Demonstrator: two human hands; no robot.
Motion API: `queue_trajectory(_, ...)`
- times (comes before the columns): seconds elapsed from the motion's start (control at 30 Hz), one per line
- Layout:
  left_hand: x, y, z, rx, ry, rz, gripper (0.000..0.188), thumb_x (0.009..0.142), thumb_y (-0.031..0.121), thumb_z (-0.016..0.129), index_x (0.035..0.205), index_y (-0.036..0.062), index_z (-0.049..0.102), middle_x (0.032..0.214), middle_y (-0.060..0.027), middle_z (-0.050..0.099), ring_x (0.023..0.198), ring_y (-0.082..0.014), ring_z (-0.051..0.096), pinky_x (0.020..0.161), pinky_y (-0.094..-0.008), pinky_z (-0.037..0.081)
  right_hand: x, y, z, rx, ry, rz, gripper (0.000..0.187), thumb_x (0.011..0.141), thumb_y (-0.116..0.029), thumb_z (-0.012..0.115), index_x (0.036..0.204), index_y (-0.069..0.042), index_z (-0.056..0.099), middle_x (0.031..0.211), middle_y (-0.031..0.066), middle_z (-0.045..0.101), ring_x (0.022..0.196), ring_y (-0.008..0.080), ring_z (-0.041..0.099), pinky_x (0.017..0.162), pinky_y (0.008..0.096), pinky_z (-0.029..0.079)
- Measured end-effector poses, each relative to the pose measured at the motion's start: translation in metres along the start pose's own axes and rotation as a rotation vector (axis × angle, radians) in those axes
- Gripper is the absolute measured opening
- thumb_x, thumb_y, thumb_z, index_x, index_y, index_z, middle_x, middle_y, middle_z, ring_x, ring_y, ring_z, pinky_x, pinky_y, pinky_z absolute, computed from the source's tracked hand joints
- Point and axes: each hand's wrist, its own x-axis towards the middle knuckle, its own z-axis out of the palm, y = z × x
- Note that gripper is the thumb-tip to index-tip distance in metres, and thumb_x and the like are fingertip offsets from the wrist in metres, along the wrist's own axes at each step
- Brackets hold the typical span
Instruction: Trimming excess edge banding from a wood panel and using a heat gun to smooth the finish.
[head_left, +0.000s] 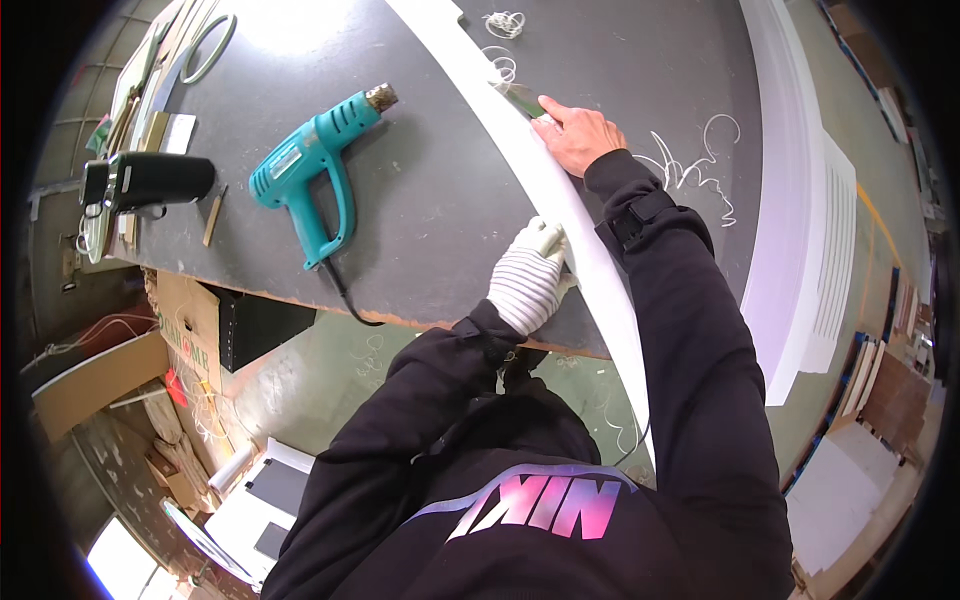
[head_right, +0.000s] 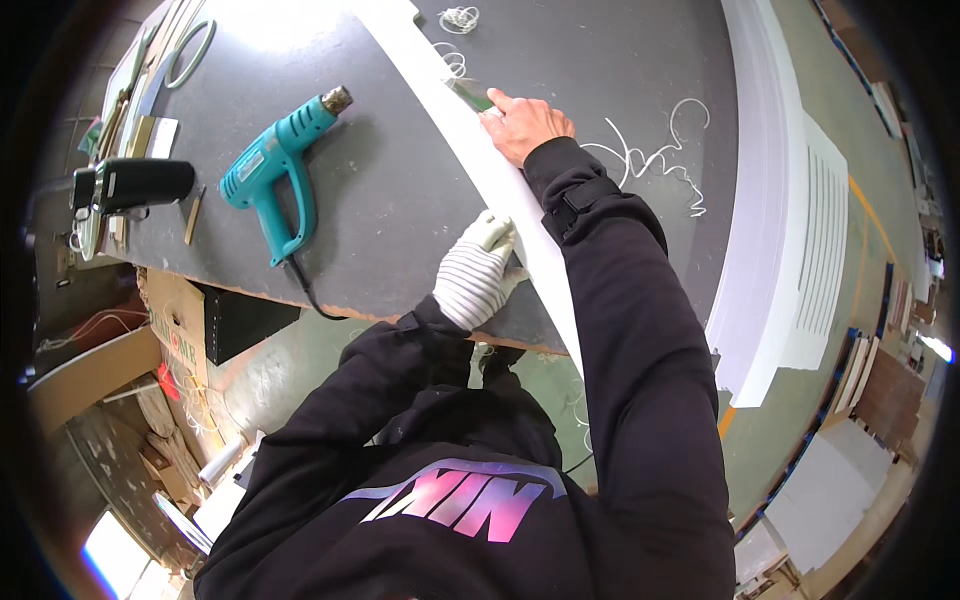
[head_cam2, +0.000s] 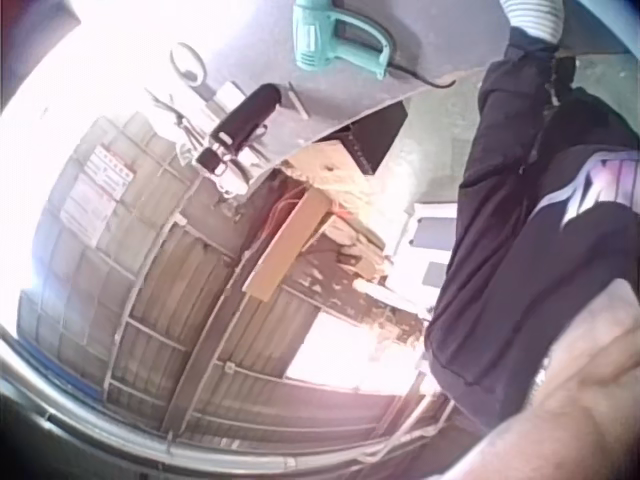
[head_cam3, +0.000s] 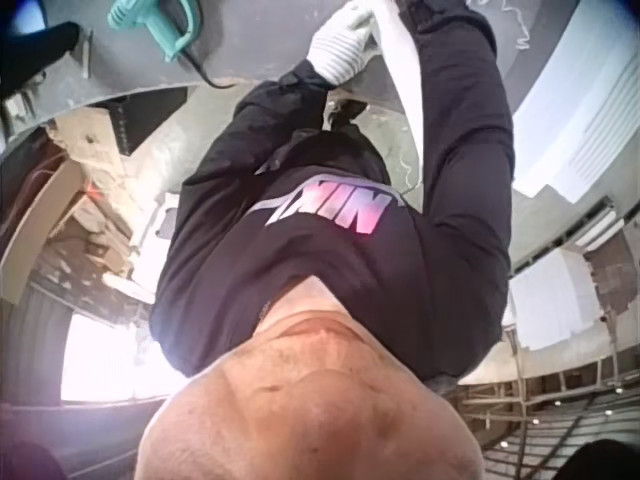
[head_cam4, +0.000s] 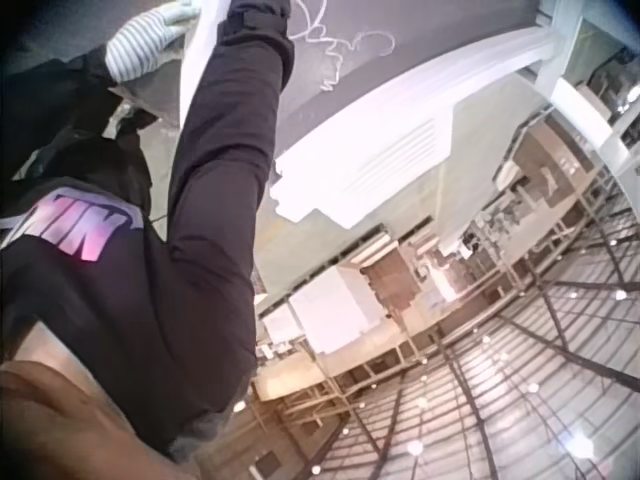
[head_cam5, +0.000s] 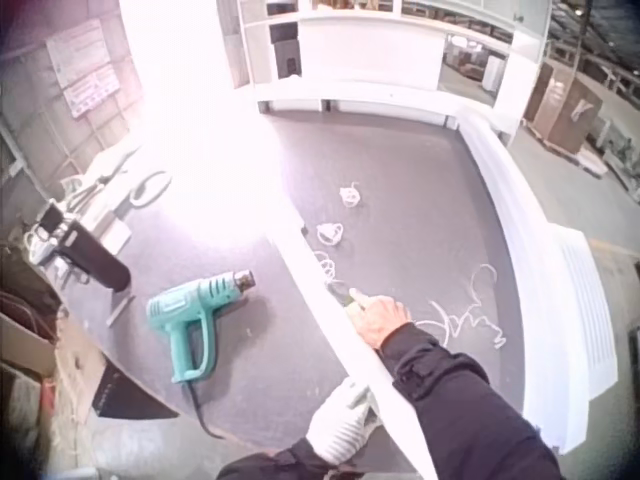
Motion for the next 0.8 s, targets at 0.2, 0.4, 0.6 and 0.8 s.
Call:
queue_trajectory(0.2, -0.037, 0.006, -0.005, -0.292, 0.046, 0.037, 0.022, 0.08, 0.011, 0.071, 0.1, 0.0026, 0.067, 0.105, -0.0134, 0.067, 0.096, -0.0326, 0.067, 0.082, -0.037, 0.055, -0.093, 0.007, 0.042, -0.145, 0.088, -0.043, 0.081, 0.079, -0.048, 0.071, 0.148, -0.017, 0.041, 0.106, 0.0162, 0.056, 0.099, 0.0357, 0.058, 0.084, 0.0466, 0.05)
queue_trajectory(0.4, 0.007, -0.027, -0.061, 0.078, 0.57, 0.028, 0.035, 0.081, 0.009, 0.069, 0.114, -0.0008, 0.061, 0.118, -0.0215, 0.06, 0.113, -0.0403, 0.057, 0.096, -0.0435, 0.049, -0.257, 0.053, 0.053, -0.069, 0.164, -0.157, 0.075, 0.072, -0.035, 0.08, 0.139, -0.018, 0.051, 0.095, 0.0099, 0.051, 0.091, 0.0295, 0.056, 0.069, 0.0426, 0.053)
queue_trajectory(0.6, 0.031, -0.083, -0.043, 0.45, 0.119, 0.014, 0.056, 0.086, 0.035, 0.067, 0.126, -0.003, 0.057, 0.131, -0.0207, 0.056, 0.126, -0.0409, 0.048, 0.104, -0.0431, 0.044, -0.411, 0.104, 0.046, 0.012, 0.076, -0.026, 0.056, 0.082, -0.032, 0.075, 0.134, -0.017, 0.059, 0.085, 0.0079, 0.056, 0.078, 0.0271, 0.059, 0.064, 0.0406, 0.051)
queue_trajectory(0.8, 0.026, -0.077, -0.041, 0.411, 0.101, 0.0, 0.054, 0.086, 0.036, 0.066, 0.124, -0.0023, 0.059, 0.131, -0.0197, 0.057, 0.127, -0.0389, 0.049, 0.104, -0.0412, 0.044, -0.366, 0.099, 0.036, 0.005, 0.088, 0.008, 0.044, 0.089, -0.029, 0.069, 0.131, -0.02, 0.063, 0.078, 0.0092, 0.056, 0.061, 0.0302, 0.06, 0.055, 0.0406, 0.049)
